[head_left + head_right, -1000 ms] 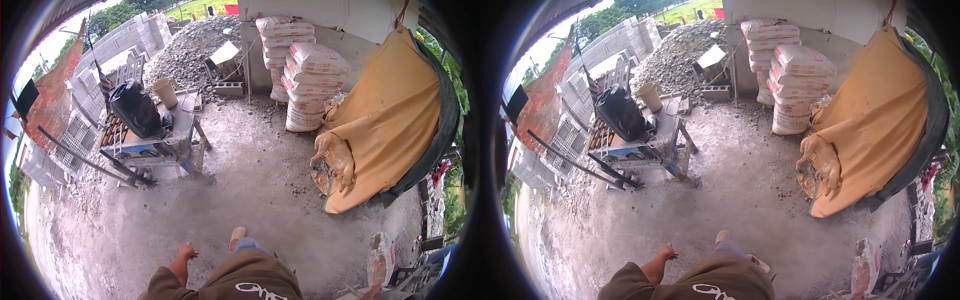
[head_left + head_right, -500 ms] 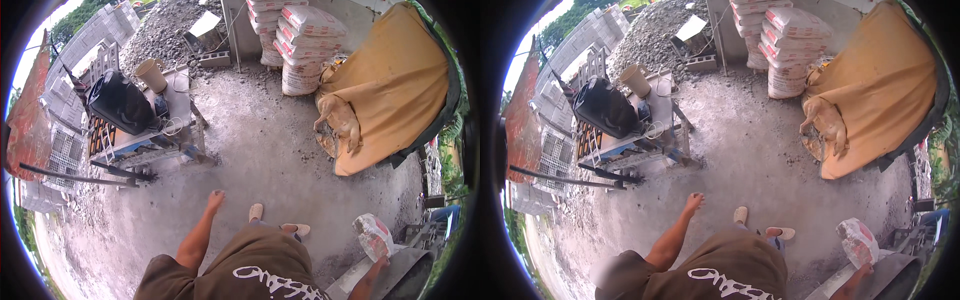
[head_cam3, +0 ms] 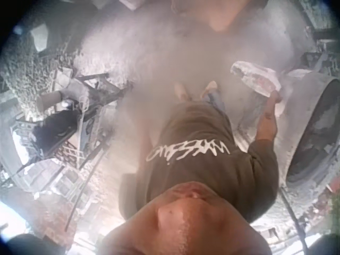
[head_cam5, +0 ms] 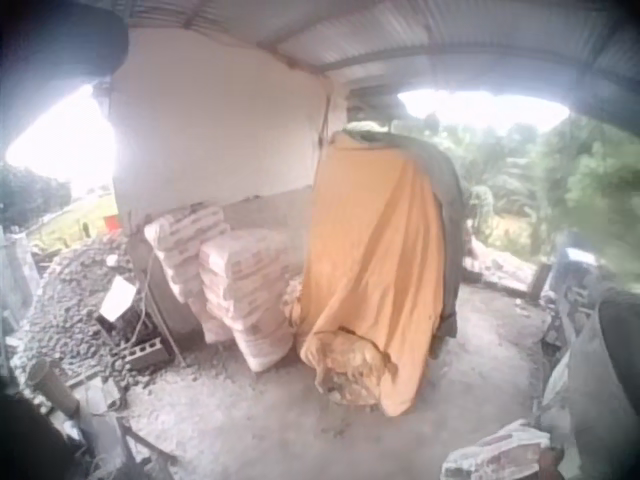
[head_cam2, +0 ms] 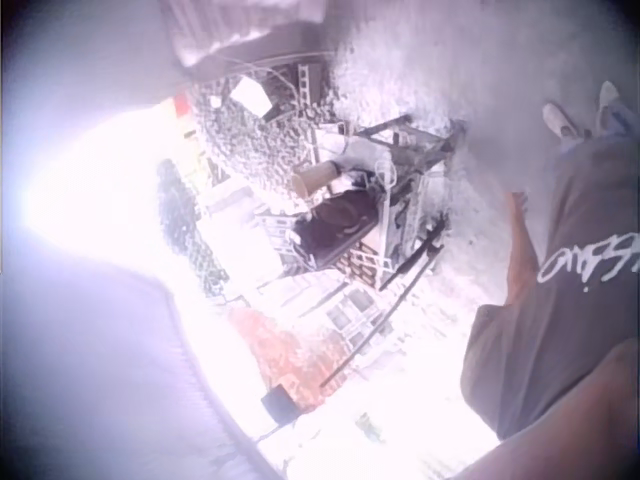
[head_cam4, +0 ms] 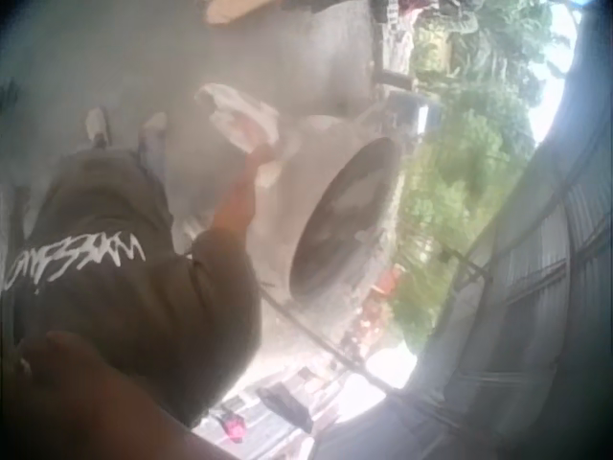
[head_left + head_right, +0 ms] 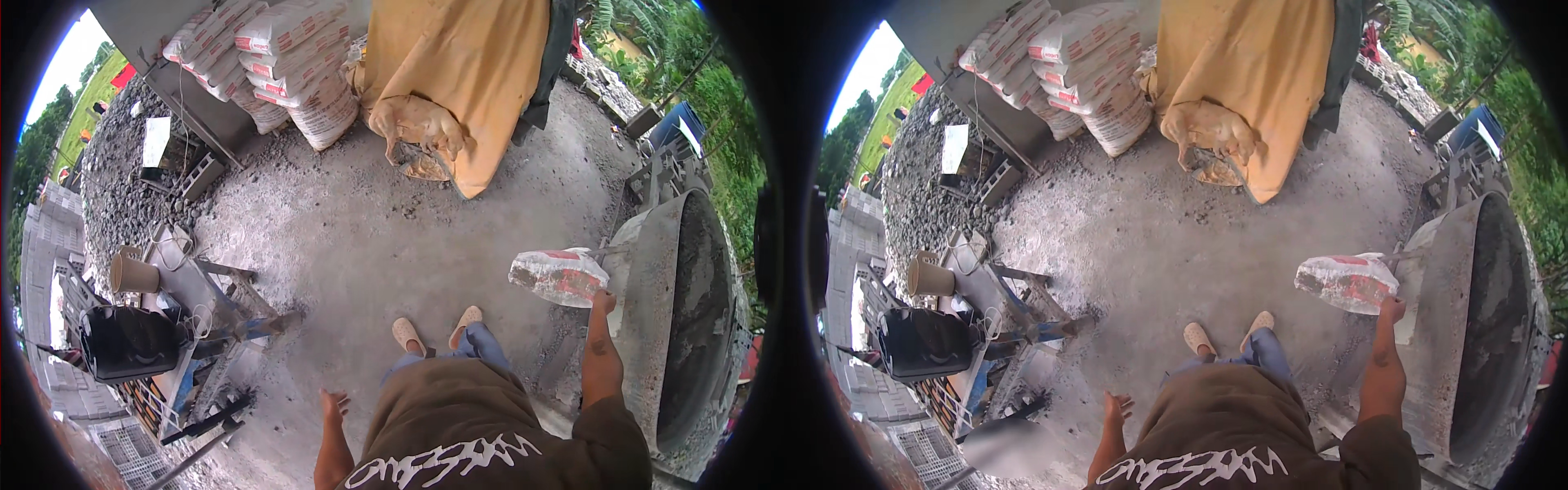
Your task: The person pours a bag of cement into a mixer, moves a new bag from a stack to the floor, and uses a shovel to clear debris around the machine.
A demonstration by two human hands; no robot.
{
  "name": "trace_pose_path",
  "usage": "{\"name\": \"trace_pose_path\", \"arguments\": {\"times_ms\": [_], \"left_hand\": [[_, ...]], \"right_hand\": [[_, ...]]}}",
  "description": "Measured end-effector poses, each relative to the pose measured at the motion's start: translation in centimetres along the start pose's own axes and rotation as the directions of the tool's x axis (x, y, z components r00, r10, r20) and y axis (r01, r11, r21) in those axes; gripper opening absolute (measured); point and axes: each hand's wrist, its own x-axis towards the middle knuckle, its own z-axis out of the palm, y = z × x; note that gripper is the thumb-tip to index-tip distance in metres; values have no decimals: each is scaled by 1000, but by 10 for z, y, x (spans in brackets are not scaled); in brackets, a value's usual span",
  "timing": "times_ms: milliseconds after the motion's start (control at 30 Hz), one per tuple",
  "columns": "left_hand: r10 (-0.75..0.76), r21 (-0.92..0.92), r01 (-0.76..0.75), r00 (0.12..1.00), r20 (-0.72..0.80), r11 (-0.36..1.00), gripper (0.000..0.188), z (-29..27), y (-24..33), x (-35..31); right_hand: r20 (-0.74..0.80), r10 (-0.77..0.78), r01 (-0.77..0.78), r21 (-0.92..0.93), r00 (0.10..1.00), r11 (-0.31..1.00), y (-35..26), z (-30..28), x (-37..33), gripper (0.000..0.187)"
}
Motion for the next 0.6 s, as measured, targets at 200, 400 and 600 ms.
{"name": "trace_pose_path", "arguments": {"times_ms": [200,400,600], "left_hand": [[23,55,-23,1000,17,998,78,8,-60,-41],[21,59,-18,999,-48,998,86,33,-11,-28],[293,119,-292,956,11,949,90,148,86,-41]], "right_hand": [[73,-40,38,29,997,999,12,22,-12,16],[154,37,-51,91,987,995,-1,45,-19,16],[156,106,-129,142,982,981,81,41,43,21]]}}
